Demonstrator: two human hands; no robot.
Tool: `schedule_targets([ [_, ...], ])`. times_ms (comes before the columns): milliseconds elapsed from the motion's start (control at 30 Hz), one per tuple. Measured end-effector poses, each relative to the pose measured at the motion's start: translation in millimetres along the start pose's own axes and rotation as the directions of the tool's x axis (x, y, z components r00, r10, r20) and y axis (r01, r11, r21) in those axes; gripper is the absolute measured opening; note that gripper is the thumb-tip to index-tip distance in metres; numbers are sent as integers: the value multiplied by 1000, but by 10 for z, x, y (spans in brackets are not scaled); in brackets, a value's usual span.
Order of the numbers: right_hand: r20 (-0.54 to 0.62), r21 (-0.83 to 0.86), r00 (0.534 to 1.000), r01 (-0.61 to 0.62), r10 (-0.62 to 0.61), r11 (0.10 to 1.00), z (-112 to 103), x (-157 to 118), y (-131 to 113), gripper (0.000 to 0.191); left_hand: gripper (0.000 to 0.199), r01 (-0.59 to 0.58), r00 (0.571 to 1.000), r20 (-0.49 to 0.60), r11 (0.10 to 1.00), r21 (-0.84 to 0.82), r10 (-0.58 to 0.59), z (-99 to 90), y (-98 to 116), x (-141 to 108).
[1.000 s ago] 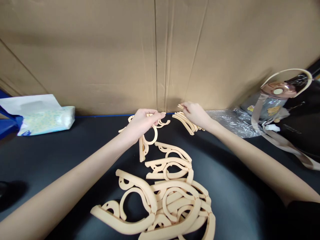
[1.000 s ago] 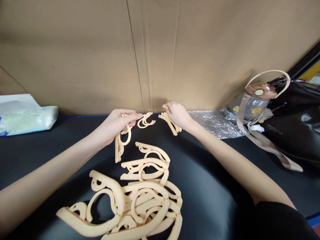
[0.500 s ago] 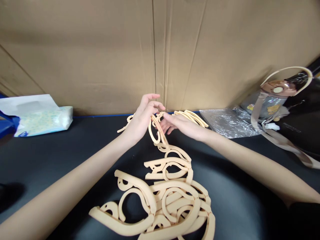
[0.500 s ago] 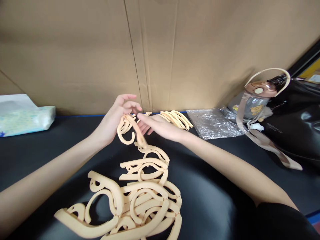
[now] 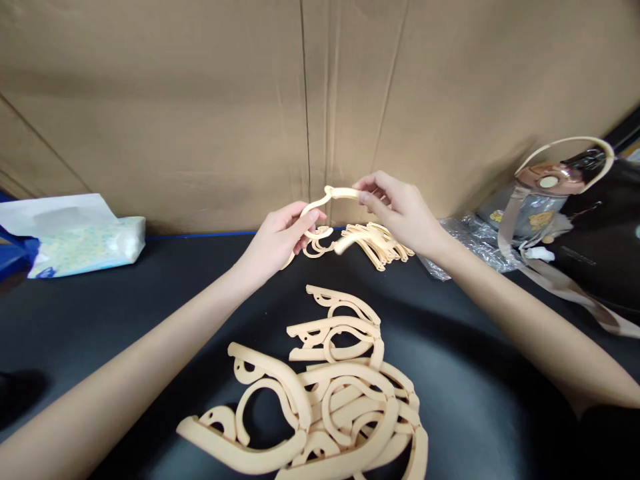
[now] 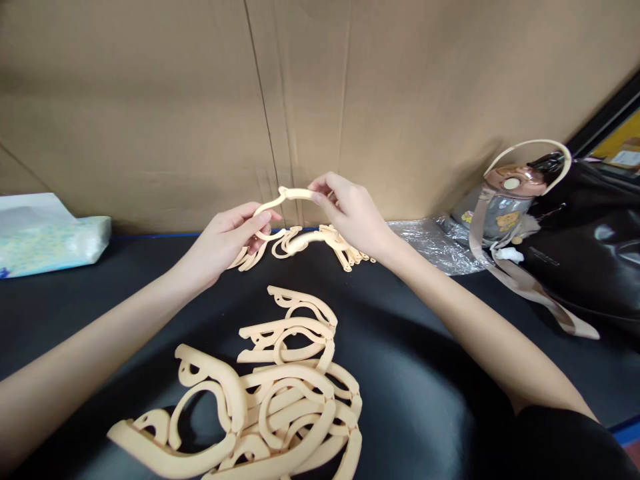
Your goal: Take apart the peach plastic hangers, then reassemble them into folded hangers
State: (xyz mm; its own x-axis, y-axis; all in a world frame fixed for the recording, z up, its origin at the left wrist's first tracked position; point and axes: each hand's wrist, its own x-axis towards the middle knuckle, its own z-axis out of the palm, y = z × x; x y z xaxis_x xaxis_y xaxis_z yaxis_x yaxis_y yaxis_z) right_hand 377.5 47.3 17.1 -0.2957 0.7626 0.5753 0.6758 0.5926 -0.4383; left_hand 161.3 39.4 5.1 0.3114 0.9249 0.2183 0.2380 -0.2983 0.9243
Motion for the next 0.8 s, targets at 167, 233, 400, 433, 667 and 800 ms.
schedule_targets([
  [167,264,-525,957,247,-121,815,23,-94,-158,28,24,-42,999,34,980,192,36,69,18,-50],
  [233,330,-614,939,292,-97,734,62,-126,-221,27,27,-69,997,50,956,284,57,125,7,-76],
  [400,336,-572,941,232,-33,787,105,-103,-178,28,24,-68,995,-22,825,561,97,284,-30,-123],
  [433,331,-516,943,206,-28,831,87,-80,-144,31,22,-56,994,-40,794,605,101,310,-30,-125],
  [667,402,-400,915,206,-31,893,-91,-6,-38,33,26,-22,993,-70,713,701,99,437,4,-16],
  [800,408,-676,912,275,37,684,37,-94,-86,29,34,-61,996,-17,783,619,91,435,30,147],
])
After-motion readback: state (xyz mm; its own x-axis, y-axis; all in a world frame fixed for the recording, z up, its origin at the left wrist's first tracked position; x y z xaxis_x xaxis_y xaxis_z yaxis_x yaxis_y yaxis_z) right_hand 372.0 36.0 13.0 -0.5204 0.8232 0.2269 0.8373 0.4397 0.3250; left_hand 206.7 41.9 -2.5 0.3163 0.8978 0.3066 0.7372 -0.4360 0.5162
